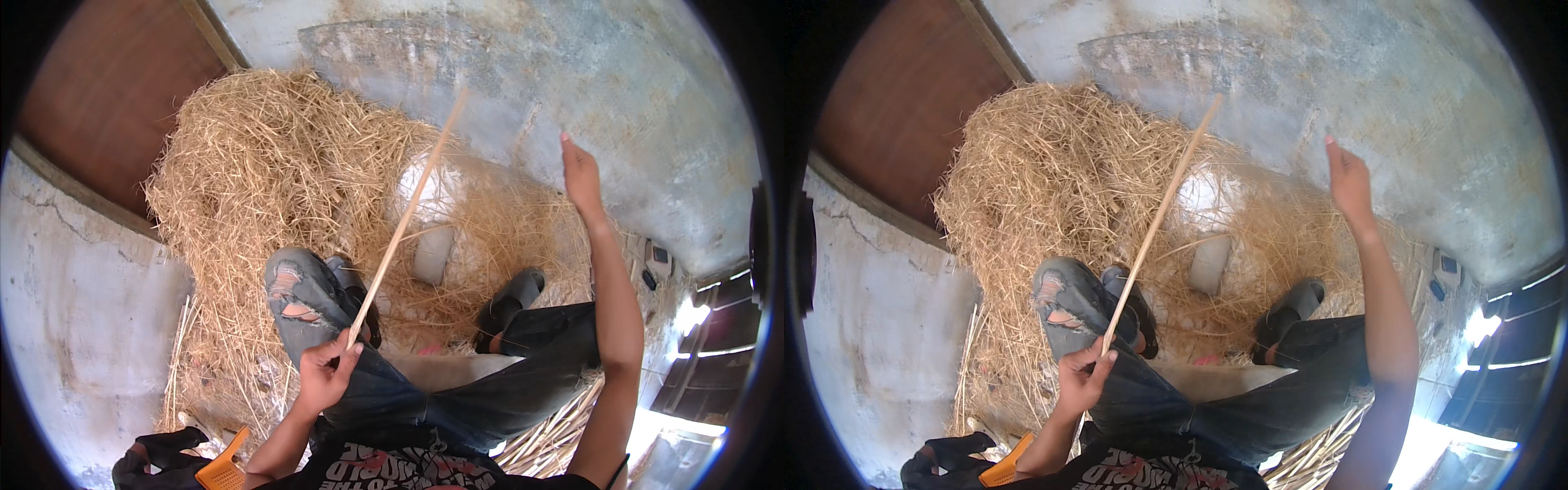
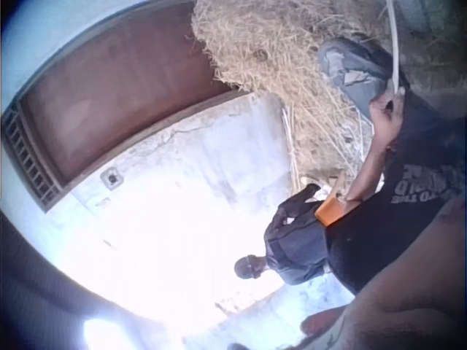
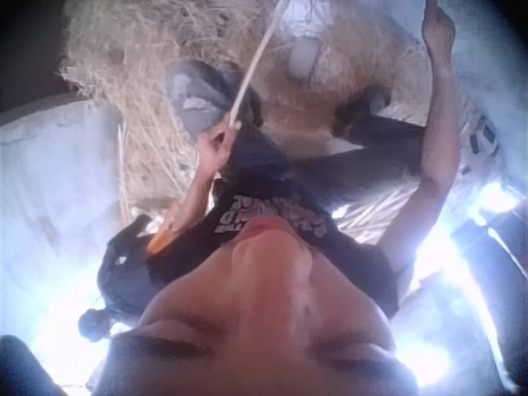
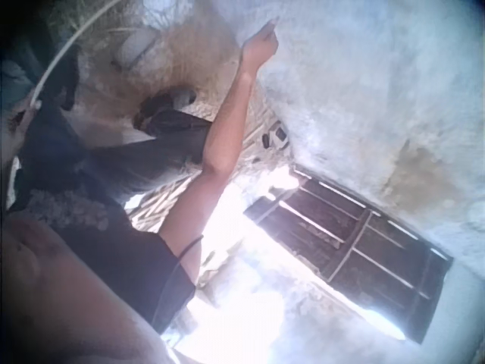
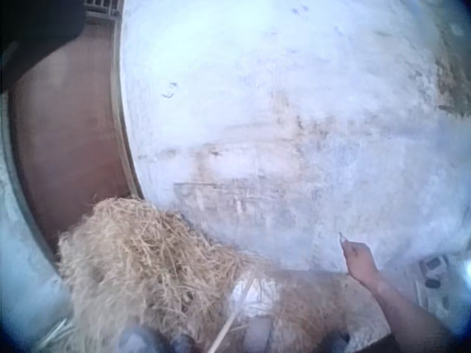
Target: The person uses a green-handled blade to shave down the edges of a thin wooden strip while sitting on the floor.
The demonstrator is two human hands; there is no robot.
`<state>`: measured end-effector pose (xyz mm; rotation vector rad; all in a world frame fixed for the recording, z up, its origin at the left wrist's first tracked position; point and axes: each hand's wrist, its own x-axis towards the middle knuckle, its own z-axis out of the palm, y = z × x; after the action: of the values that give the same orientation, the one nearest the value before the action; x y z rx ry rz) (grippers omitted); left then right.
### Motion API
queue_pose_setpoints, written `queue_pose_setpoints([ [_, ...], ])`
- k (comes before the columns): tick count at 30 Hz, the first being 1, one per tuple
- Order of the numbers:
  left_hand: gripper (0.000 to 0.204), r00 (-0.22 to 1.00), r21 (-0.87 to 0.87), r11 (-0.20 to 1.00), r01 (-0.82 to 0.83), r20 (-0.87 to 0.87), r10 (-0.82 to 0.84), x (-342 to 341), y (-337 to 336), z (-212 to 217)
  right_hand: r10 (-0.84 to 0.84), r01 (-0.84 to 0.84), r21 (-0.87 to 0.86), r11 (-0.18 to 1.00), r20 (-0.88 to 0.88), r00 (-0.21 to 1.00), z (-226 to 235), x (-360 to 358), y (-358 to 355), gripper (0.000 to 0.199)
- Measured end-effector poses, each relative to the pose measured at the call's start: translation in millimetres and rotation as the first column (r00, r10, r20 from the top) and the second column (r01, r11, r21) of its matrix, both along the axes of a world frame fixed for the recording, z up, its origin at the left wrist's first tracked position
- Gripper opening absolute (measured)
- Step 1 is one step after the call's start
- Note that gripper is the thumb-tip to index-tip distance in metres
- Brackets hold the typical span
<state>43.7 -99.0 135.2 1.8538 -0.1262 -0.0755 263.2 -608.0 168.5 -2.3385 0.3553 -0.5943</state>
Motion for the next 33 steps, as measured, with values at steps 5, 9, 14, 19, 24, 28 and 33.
queue_pose_setpoints([
  [5,0.026,0.996,-0.076,0.994,-0.081,-0.051,0.078,21.6,-21.4,13.3,0.435,-0.416,0.152,0.896,-0.124,0.892,16.9,-61.8,144.6,0.041],
  [9,0.026,0.998,-0.192,0.979,-0.064,-0.039,0.058,35.8,-47.3,10.5,0.763,-0.764,0.02,0.645,-0.074,0.643,16.6,-103.9,202.2,0.035],
  [14,0.028,0.991,-0.281,0.96,0.004,-0.127,-0.041,42.8,-67.3,12.3,0.801,-0.813,-0.11,0.572,-0.142,0.582,5.5,-130.5,225.7,0.038],
  [19,0.03,0.968,-0.292,0.956,-0.017,-0.243,-0.057,40.8,-65.9,13.2,0.752,-0.76,-0.237,0.606,-0.141,0.644,-3.2,-115.3,215.1,0.041],
  [24,0.03,0.973,-0.202,0.979,0.026,-0.218,-0.071,47.8,-64.0,26.2,0.678,-0.679,-0.201,0.706,-0.085,0.73,1.2,-105.7,209.6,0.045],
  [28,0.031,0.954,-0.16,0.981,0.111,-0.258,-0.15,39.5,-55.1,29.1,0.489,-0.502,-0.148,0.852,-0.118,0.864,5.9,-60.8,166.8,0.048],
  [33,0.032,0.939,-0.175,0.956,0.236,-0.214,-0.271,17.0,-36.3,12.7,0.205,-0.215,-0.09,0.972,-0.111,0.972,14.8,-15.7,88.0,0.049],
])
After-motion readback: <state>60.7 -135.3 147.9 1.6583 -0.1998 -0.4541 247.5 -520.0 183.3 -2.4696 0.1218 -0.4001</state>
